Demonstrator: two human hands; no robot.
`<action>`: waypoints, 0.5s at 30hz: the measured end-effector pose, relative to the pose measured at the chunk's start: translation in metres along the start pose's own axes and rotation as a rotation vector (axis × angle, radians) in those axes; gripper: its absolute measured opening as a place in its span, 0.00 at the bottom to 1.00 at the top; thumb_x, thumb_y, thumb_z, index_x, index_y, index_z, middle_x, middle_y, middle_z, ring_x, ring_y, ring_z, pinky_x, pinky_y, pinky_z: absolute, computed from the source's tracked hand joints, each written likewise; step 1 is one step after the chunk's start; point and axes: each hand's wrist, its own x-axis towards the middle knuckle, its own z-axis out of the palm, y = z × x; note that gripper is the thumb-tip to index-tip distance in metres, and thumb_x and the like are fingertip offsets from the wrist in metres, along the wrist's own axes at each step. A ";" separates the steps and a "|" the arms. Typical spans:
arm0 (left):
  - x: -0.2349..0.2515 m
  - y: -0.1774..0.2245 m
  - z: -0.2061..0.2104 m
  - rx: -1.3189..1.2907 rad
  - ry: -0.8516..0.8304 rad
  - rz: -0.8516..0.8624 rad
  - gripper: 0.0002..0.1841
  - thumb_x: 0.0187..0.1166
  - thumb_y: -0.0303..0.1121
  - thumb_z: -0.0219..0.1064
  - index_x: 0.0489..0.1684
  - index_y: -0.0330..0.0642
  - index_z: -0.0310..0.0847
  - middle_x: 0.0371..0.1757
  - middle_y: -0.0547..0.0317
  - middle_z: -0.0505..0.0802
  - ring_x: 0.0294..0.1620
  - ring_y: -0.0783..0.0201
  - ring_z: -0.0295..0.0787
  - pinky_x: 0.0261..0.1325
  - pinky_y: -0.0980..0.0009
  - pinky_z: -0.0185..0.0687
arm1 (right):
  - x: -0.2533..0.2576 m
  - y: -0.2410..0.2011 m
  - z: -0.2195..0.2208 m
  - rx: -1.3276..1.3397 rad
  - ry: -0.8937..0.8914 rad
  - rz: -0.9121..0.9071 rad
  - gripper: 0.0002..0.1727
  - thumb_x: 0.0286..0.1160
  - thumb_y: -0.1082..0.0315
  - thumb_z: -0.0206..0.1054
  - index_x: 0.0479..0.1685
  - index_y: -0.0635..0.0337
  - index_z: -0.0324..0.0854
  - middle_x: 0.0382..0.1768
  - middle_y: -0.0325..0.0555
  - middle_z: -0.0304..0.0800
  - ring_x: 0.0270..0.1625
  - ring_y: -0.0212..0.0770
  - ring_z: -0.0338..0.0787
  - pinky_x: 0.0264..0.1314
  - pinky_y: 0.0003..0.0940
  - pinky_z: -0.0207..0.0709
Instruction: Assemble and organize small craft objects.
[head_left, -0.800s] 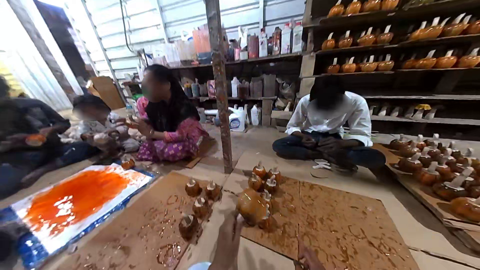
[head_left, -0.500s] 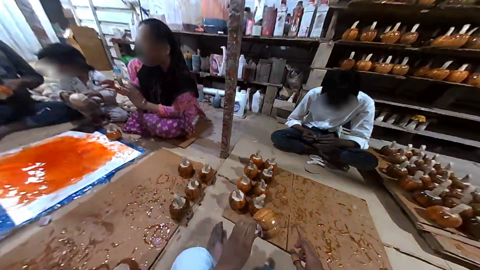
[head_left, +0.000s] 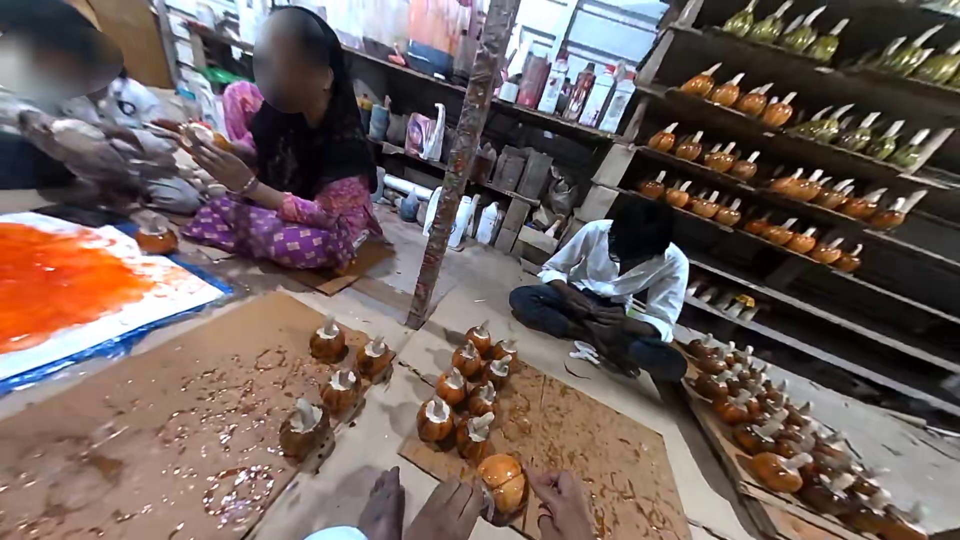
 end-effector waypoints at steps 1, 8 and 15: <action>-0.001 -0.001 0.001 0.002 -0.011 -0.004 0.09 0.83 0.27 0.63 0.51 0.36 0.88 0.45 0.48 0.94 0.50 0.49 0.94 0.58 0.58 0.89 | 0.001 -0.002 0.002 -0.014 -0.009 0.000 0.37 0.61 0.83 0.61 0.76 0.50 0.83 0.62 0.64 0.80 0.65 0.61 0.81 0.65 0.62 0.77; -0.002 -0.002 0.008 -0.001 -0.082 -0.046 0.09 0.81 0.21 0.61 0.49 0.34 0.87 0.45 0.47 0.93 0.52 0.48 0.93 0.60 0.57 0.88 | -0.008 -0.029 0.012 -0.446 0.020 -0.229 0.37 0.58 0.75 0.71 0.76 0.39 0.84 0.55 0.59 0.87 0.60 0.64 0.84 0.55 0.66 0.74; -0.002 -0.003 0.002 -0.027 -0.139 -0.084 0.09 0.77 0.19 0.62 0.47 0.29 0.87 0.46 0.42 0.94 0.54 0.46 0.93 0.61 0.56 0.88 | -0.013 -0.026 0.026 -0.746 0.114 -0.490 0.33 0.69 0.72 0.69 0.75 0.29 0.82 0.54 0.47 0.91 0.57 0.54 0.88 0.61 0.61 0.73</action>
